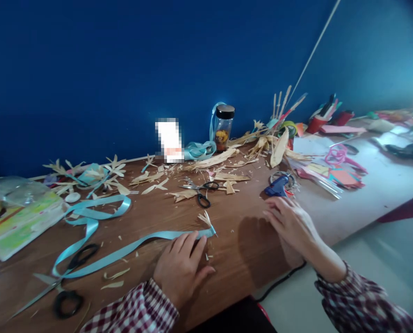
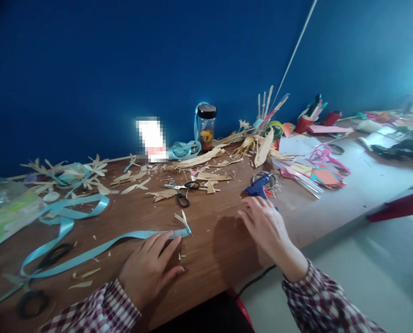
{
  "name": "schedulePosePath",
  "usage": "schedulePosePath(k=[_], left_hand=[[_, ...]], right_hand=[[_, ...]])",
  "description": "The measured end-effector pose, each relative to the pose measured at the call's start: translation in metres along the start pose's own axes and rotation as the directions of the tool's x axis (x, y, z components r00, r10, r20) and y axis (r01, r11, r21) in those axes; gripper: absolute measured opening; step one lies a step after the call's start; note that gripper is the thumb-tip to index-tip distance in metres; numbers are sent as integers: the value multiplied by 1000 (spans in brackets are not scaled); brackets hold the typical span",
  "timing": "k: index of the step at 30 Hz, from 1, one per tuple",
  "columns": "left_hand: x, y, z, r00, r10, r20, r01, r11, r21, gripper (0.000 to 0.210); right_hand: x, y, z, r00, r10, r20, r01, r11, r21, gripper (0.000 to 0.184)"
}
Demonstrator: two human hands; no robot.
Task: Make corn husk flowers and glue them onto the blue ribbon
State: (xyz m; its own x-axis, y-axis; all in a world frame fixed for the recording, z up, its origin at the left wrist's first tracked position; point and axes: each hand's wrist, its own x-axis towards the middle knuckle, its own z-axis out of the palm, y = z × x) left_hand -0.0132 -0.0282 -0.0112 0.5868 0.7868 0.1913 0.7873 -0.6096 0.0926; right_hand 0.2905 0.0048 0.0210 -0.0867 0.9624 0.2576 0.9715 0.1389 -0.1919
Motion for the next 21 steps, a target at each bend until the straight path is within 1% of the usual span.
schedulePosePath(k=[2,3,5,7,10,12,15,18,19,21], left_hand=[[0,-1,1,1000,-1,-11,1,1000,5,51],[0,-1,1,1000,1,-16,-1,1000,8,51],[0,-1,1,1000,6,-24,-5,1000,13,51],[-1,-2,2,1000,9,-30,-8,1000,22,51],[-2,-3,3,1000,9,-22,-8,999,32,52],[-2,-4,3,1000,10,-19,-9,999,34,52],[-2,-4,3,1000,13,-26,-12,999,43,52],[-3,-5,3,999,10,-33,-8,999,46,51],[-3,-5,4,999,9,-35,-7,999,43,51],[-3,-6,4,999,10,-39,-9,999,31,50]], right_hand=[[-4,20,-1,992,99,-80,-112,977,-179,28],[-5,29,-1,985,145,-93,-164,957,-241,32],[-4,42,3,974,216,-70,-227,926,-300,38],[-2,50,9,966,259,-26,-255,920,-296,38],[0,55,17,965,263,-18,-258,932,-254,31],[0,55,18,971,233,-60,-241,944,-227,31],[-2,56,10,968,214,-129,-234,959,-161,35],[-2,62,0,947,265,-180,-271,963,-8,37],[-1,66,-3,939,293,-177,-286,956,64,37],[0,74,-7,928,348,-133,-316,924,214,36]])
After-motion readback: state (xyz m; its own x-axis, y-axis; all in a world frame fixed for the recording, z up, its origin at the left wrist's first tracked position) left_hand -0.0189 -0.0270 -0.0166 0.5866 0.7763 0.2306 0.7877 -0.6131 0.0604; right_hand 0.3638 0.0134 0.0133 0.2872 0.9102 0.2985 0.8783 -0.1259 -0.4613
